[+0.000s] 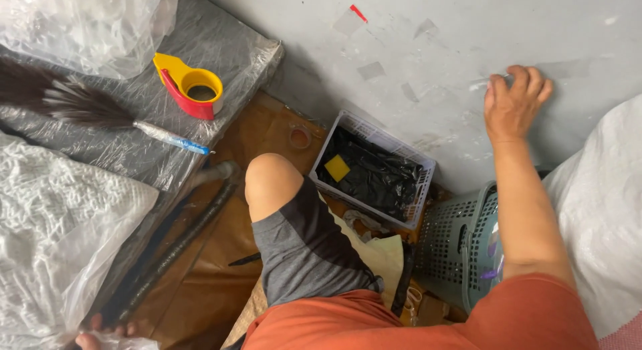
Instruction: The person places a white textured item into a clear plastic bag, removes air using a handheld vacuum pump, and seals the bag. They then secure the opening with tape and press the package to remove remaining air.
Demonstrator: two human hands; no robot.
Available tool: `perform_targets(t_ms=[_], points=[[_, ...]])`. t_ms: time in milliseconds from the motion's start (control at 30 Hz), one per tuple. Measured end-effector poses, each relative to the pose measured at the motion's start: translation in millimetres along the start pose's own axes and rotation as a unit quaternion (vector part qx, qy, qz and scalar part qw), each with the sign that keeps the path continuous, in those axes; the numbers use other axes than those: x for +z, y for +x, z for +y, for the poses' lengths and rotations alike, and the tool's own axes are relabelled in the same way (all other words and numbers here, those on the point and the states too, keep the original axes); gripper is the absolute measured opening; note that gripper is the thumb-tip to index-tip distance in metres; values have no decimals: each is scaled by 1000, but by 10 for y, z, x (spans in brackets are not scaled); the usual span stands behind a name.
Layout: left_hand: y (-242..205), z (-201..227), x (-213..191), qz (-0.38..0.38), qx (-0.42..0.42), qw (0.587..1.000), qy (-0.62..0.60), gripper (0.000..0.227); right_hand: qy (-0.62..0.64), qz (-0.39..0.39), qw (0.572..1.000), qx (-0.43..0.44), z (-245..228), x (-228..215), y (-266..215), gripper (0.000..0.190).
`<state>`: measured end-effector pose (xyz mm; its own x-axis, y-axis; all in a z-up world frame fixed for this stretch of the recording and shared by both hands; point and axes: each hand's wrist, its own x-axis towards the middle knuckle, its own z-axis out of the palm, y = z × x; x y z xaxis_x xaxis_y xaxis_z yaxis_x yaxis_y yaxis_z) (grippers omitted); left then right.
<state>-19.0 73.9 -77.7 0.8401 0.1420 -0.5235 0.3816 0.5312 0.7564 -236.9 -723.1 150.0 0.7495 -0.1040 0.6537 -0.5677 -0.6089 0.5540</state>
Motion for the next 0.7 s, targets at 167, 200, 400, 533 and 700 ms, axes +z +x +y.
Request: perform_targets(t_ms=[167,200,400,533,700], points=[[272,-129,189,96,68,992,53,61,15,-30,997,-69,184,72,-8,22],[398,-193,2,95,80,991,53,46,-8,-43,996,-81,205,63,-9,18],[-315,359,722,161,68,979,106,21,-49,-81,988,-124,293,111,-1,14],[-452,550,841,148,130,926,322,25,-74,-81,984,-141,392,286,-58,13],[-210,429,551,130,204,849,471,30,93,-95,984,-122,400,445,-163,8]])
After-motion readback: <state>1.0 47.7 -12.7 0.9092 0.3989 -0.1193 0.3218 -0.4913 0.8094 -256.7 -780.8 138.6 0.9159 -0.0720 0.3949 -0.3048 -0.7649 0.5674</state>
